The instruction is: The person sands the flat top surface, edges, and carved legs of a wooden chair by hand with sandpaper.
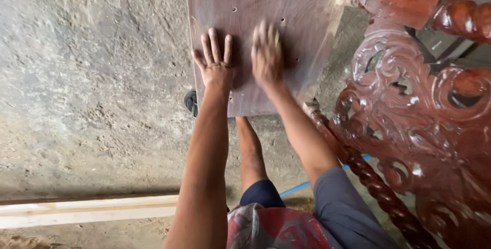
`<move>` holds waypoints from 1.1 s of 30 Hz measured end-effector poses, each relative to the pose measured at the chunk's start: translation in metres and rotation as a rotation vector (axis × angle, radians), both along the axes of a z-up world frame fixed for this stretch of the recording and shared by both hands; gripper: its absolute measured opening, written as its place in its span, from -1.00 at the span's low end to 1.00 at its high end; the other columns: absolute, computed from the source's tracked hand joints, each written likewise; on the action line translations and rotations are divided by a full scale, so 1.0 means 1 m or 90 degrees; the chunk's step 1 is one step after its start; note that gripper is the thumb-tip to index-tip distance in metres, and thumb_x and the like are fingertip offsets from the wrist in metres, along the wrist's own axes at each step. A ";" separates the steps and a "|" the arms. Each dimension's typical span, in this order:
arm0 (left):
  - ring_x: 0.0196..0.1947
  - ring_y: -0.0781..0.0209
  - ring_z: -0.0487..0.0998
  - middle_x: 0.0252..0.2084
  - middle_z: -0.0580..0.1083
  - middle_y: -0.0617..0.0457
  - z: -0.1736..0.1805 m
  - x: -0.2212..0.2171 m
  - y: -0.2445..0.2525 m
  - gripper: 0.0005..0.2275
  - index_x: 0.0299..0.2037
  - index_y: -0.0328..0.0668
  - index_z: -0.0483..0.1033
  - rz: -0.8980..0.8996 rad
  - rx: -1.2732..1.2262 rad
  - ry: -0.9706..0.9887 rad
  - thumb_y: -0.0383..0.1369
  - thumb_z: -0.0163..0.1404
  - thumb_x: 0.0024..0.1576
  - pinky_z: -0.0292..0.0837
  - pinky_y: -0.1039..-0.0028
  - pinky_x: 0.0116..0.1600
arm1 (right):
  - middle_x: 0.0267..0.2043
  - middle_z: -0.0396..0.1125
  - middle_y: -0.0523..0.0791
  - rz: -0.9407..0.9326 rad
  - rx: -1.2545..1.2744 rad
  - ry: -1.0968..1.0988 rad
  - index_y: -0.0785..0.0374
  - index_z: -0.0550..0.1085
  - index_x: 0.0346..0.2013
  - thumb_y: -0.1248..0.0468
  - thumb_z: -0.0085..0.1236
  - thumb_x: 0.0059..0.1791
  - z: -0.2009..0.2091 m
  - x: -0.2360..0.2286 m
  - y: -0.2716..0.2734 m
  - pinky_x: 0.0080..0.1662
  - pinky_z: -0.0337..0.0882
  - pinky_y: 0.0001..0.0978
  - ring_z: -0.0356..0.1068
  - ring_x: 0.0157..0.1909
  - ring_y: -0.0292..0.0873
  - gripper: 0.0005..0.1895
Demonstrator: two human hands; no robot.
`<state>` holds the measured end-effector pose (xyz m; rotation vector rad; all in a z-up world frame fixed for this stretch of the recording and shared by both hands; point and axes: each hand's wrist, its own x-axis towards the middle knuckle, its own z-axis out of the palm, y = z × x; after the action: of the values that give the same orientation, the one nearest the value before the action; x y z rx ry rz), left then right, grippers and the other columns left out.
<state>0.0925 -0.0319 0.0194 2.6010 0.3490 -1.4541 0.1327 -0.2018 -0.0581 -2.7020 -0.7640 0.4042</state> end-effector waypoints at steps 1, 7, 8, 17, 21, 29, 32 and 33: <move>0.52 -0.31 -0.65 0.55 -0.63 -0.22 -0.010 -0.001 0.000 -0.11 0.58 0.16 -0.57 0.000 0.007 -0.001 -0.43 -0.09 0.20 -0.57 -0.41 0.41 | 0.61 -0.17 0.07 -0.050 0.053 -0.101 0.23 -0.06 0.56 0.11 -0.56 0.28 -0.018 0.044 0.018 0.57 -0.03 0.13 -0.13 0.63 0.16 -0.45; 0.58 -0.19 -0.58 0.58 -0.56 -0.10 -0.009 0.006 0.001 -0.17 0.56 0.29 -0.49 0.081 -0.036 -0.086 -0.10 -0.05 0.25 -0.54 -0.43 0.50 | 0.62 -0.19 0.11 -0.098 0.006 0.093 0.21 -0.09 0.55 0.07 -0.41 0.22 0.019 -0.034 0.016 0.47 -0.04 0.21 -0.25 0.61 0.21 -0.38; 0.56 -0.23 -0.60 0.56 -0.58 -0.15 -0.004 0.006 0.001 -0.15 0.55 0.26 -0.51 0.056 -0.029 -0.037 -0.08 -0.05 0.23 -0.56 -0.43 0.46 | 0.66 -0.24 0.12 -0.047 0.065 0.066 0.16 -0.17 0.61 0.17 -0.51 0.31 0.043 -0.084 0.006 0.57 -0.03 0.25 -0.26 0.66 0.21 -0.44; 0.53 -0.36 -0.60 0.56 -0.58 -0.28 -0.007 -0.009 0.003 -0.10 0.59 0.15 -0.50 -0.015 0.014 -0.054 -0.33 0.00 0.19 -0.54 -0.45 0.41 | 0.56 -0.01 0.07 -0.152 0.061 -0.083 0.27 0.15 0.48 0.16 -0.31 0.26 0.016 0.070 0.080 0.58 -0.03 0.04 -0.06 0.61 0.15 -0.50; 0.52 -0.37 -0.62 0.55 -0.57 -0.29 0.005 0.001 0.003 -0.11 0.57 0.12 -0.52 0.019 -0.021 -0.070 -0.37 -0.02 0.20 -0.52 -0.50 0.41 | 0.56 -0.02 0.09 -0.098 0.126 -0.049 0.28 0.15 0.47 0.23 -0.18 0.27 0.032 0.013 0.025 0.57 -0.01 0.06 -0.08 0.60 0.22 -0.53; 0.46 -0.44 -0.67 0.49 -0.64 -0.37 0.015 0.017 0.005 -0.11 0.54 0.09 -0.59 -0.025 -0.014 -0.001 -0.37 -0.04 0.20 -0.55 -0.51 0.37 | 0.65 -0.23 0.03 -0.211 -0.007 -0.011 0.27 -0.02 0.57 0.06 -0.67 0.28 -0.014 0.023 -0.028 0.64 -0.22 -0.01 -0.24 0.68 0.05 -0.39; 0.50 -0.42 -0.66 0.51 -0.62 -0.38 0.022 0.010 0.005 0.02 0.54 0.05 -0.58 0.021 -0.040 0.061 -0.26 0.09 0.06 -0.54 -0.48 0.44 | 0.64 -0.19 0.02 -0.209 -0.074 -0.015 0.24 0.00 0.56 0.06 -0.55 0.30 -0.025 0.074 -0.023 0.65 -0.20 -0.06 -0.25 0.68 0.04 -0.43; 0.52 -0.42 -0.65 0.52 -0.61 -0.42 0.022 0.010 0.005 0.18 0.57 0.00 -0.58 0.031 -0.049 0.116 -0.21 0.23 -0.09 -0.54 -0.44 0.47 | 0.63 -0.18 -0.01 -0.200 -0.092 -0.018 0.19 0.02 0.55 0.04 -0.51 0.29 -0.024 0.076 -0.027 0.65 -0.21 -0.08 -0.25 0.68 0.03 -0.45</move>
<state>0.1024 -0.0265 0.0413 2.3902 0.3665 -1.6566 0.2084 -0.2292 -0.0817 -2.9026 -0.3166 0.3574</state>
